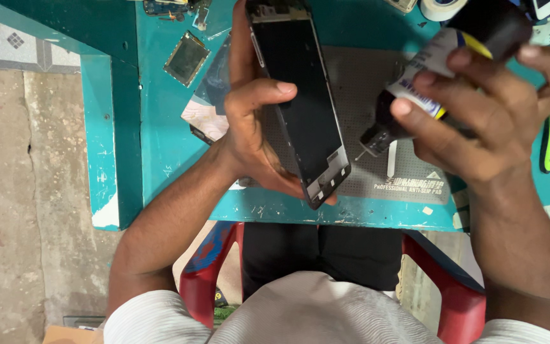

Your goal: The person uses a metal prying tool to separate the screen assembly from the phone's chassis. They then apply a liquid from a bottle along the seam of the device and continue to pry the edges to loosen the components.

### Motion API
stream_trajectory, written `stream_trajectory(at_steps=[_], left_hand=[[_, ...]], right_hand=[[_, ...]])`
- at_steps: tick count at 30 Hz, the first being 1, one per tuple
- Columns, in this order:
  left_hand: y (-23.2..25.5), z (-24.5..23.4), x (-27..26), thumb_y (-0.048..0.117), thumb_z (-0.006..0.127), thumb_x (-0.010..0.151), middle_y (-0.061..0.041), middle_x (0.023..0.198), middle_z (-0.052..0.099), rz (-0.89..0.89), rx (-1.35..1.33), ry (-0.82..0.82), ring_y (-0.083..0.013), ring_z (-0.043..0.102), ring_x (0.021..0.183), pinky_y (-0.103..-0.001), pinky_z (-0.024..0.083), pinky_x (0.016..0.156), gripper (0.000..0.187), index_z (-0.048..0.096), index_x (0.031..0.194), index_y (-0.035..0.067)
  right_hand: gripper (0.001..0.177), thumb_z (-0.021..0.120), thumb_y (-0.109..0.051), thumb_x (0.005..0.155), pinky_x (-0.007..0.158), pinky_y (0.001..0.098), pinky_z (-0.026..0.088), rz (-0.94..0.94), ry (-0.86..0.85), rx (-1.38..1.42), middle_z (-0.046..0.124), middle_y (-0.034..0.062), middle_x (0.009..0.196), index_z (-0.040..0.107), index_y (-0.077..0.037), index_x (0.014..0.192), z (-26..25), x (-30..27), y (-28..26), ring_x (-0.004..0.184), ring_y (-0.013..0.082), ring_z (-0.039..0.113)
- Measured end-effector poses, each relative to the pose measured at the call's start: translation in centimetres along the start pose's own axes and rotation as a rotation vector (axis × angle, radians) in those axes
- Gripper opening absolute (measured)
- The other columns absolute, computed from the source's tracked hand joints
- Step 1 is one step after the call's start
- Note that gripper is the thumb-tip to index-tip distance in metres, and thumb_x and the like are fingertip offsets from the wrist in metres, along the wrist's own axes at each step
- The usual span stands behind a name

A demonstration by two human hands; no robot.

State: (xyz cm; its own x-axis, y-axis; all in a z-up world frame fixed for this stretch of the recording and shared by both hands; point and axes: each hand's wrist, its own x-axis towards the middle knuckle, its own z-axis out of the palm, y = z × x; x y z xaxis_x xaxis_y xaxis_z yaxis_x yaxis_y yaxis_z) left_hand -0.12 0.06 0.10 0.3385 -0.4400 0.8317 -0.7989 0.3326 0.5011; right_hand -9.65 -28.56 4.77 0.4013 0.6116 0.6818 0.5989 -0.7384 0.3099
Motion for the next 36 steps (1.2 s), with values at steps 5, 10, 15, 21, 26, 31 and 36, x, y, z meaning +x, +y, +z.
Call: stream_trajectory(at_steps=[5, 10, 15, 21, 26, 31, 36], left_hand=[[0.6, 0.1, 0.6, 0.048, 0.111, 0.059, -0.022, 0.17, -0.001, -0.097, -0.014, -0.05, -0.0377, 0.008, 0.159, -0.056, 0.028, 0.132, 0.121, 0.031, 0.146, 0.022], [0.6, 0.4, 0.4, 0.04, 0.111, 0.066, -0.024, 0.169, -0.004, -0.28, -0.023, -0.206, -0.0427, 0.007, 0.163, -0.05, 0.035, 0.126, 0.115, 0.032, 0.146, 0.02], [0.2, 1.1, -0.3, 0.04, 0.107, 0.064, -0.025, 0.169, -0.002, -0.376, 0.124, -0.353, -0.0484, 0.01, 0.161, -0.049, 0.042, 0.13, 0.113, 0.031, 0.145, 0.016], [-0.4, 1.5, -0.3, 0.04, 0.106, 0.058, -0.028, 0.169, -0.003, -0.449, 0.105, -0.445, -0.051, 0.01, 0.161, -0.053, 0.04, 0.128, 0.116, 0.03, 0.141, 0.012], [-0.5, 1.6, -0.7, 0.043, 0.107, 0.053, -0.03, 0.167, -0.006, -0.494, 0.11, -0.477, -0.0539, 0.004, 0.159, -0.054, 0.037, 0.128, 0.119, 0.03, 0.138, 0.011], [-1.1, 2.1, -1.2, 0.047, 0.109, 0.055, -0.03, 0.168, -0.009, -0.453, 0.118, -0.452, -0.0532, -0.001, 0.159, -0.058, 0.026, 0.134, 0.121, 0.029, 0.138, 0.009], [-0.7, 1.7, -1.1, 0.044, 0.109, 0.058, -0.028, 0.171, -0.001, -0.447, 0.108, -0.462, -0.048, 0.001, 0.162, -0.054, 0.025, 0.136, 0.117, 0.033, 0.14, 0.009]], right_hand=[[0.047, 0.085, -0.016, 0.078, 0.101, 0.0519, 0.049, 0.262, -0.019, 0.289, 0.073, 0.0222, 0.116, 0.071, 0.005, 0.117, 0.2, -1.0, 2.1, 0.116, 0.0407, 0.07], [0.054, 0.088, 0.003, 0.093, 0.105, 0.0348, 0.057, 0.59, -0.098, 0.6, 0.063, 0.0185, 0.133, 0.056, 0.006, 0.137, -0.9, -2.9, 4.0, 0.127, 0.0254, 0.064], [0.062, 0.092, 0.005, 0.078, 0.1, 0.036, 0.062, 0.82, -0.307, 0.681, 0.067, 0.0168, 0.123, 0.059, 0.007, 0.131, -2.2, -3.4, 6.1, 0.121, 0.0267, 0.07], [0.07, 0.094, -0.001, 0.066, 0.074, 0.0404, 0.057, 1.165, -0.619, 0.487, 0.068, 0.0124, 0.109, 0.064, -0.002, 0.13, -6.2, -3.0, 6.4, 0.089, 0.0304, 0.066], [0.069, 0.092, 0.006, 0.076, 0.087, 0.0341, 0.058, 1.192, -0.42, 0.556, 0.07, 0.0098, 0.116, 0.06, -0.001, 0.137, -6.9, -6.1, 5.0, 0.105, 0.0221, 0.071], [0.06, 0.084, 0.013, 0.091, 0.105, 0.0344, 0.058, 1.205, -0.091, 0.761, 0.064, 0.0081, 0.137, 0.054, 0.0, 0.142, -5.0, -8.6, 3.6, 0.133, 0.0207, 0.065], [0.067, 0.075, 0.019, 0.094, 0.119, 0.0325, 0.047, 1.114, 0.185, 0.368, 0.053, 0.0063, 0.146, 0.046, -0.004, 0.149, -5.0, -7.1, -1.5, 0.136, 0.0205, 0.055]])
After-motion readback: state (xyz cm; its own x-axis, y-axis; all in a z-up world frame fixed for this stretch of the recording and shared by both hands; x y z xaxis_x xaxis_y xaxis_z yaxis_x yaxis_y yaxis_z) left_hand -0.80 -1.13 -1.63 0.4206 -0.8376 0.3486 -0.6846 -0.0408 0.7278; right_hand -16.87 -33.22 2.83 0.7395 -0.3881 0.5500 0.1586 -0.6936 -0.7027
